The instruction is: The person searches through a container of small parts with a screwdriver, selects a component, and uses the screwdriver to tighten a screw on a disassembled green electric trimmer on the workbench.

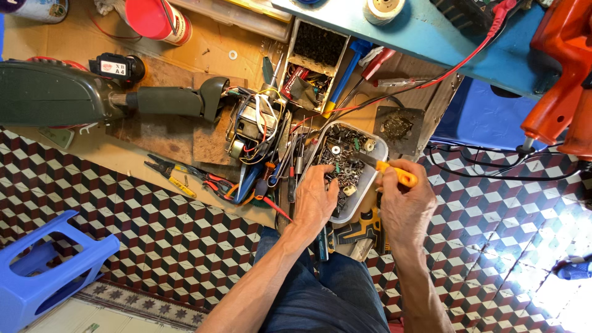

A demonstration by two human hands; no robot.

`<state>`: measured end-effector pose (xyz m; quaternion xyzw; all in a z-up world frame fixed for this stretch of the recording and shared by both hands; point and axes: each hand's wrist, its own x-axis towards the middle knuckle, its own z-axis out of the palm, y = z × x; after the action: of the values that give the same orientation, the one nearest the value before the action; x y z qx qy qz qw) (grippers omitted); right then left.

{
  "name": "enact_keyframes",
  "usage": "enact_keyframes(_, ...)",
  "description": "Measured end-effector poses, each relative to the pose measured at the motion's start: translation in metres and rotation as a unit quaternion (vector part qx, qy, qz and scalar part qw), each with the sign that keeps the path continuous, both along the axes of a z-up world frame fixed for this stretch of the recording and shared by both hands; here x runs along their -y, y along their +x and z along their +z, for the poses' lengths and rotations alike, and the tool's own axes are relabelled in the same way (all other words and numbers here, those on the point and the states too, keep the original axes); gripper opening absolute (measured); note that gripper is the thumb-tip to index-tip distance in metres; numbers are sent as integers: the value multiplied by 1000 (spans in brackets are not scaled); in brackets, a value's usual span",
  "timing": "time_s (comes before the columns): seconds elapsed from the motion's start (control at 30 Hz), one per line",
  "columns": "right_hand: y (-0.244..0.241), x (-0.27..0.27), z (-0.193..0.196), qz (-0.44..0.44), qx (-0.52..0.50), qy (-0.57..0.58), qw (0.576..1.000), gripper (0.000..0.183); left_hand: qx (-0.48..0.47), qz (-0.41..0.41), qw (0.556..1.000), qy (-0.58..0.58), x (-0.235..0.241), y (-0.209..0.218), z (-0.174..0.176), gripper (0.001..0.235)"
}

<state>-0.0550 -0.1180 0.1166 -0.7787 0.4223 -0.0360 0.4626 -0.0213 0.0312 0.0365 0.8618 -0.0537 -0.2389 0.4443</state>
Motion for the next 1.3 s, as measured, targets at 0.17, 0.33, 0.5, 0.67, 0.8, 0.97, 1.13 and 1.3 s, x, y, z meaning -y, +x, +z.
enact_keyframes(0.17,0,7,-2,19,-7,-27,999,15,-3,-29,999,14,0,4,2,47)
enact_keyframes(0.33,-2,3,2,16,-26,-35,999,16,10,-62,998,-14,9,18,6,56)
enact_keyframes(0.5,-1,-4,11,12,12,-55,998,17,-88,-110,988,67,16,29,-5,62)
enact_keyframes(0.67,10,-9,5,39,37,-36,998,15,-22,-121,990,67,13,16,-20,57)
enact_keyframes(0.8,8,-8,4,41,-13,-67,997,14,-49,-149,983,92,10,12,-25,53)
enact_keyframes(0.97,2,-7,7,27,-42,-27,998,14,-55,-175,980,77,4,10,-21,51)
enact_keyframes(1.13,1,-11,12,15,-64,-23,998,16,-125,-211,966,83,5,7,-17,46)
enact_keyframes(1.3,4,-10,13,31,-59,-56,996,16,-57,-136,989,28,9,9,-21,38)
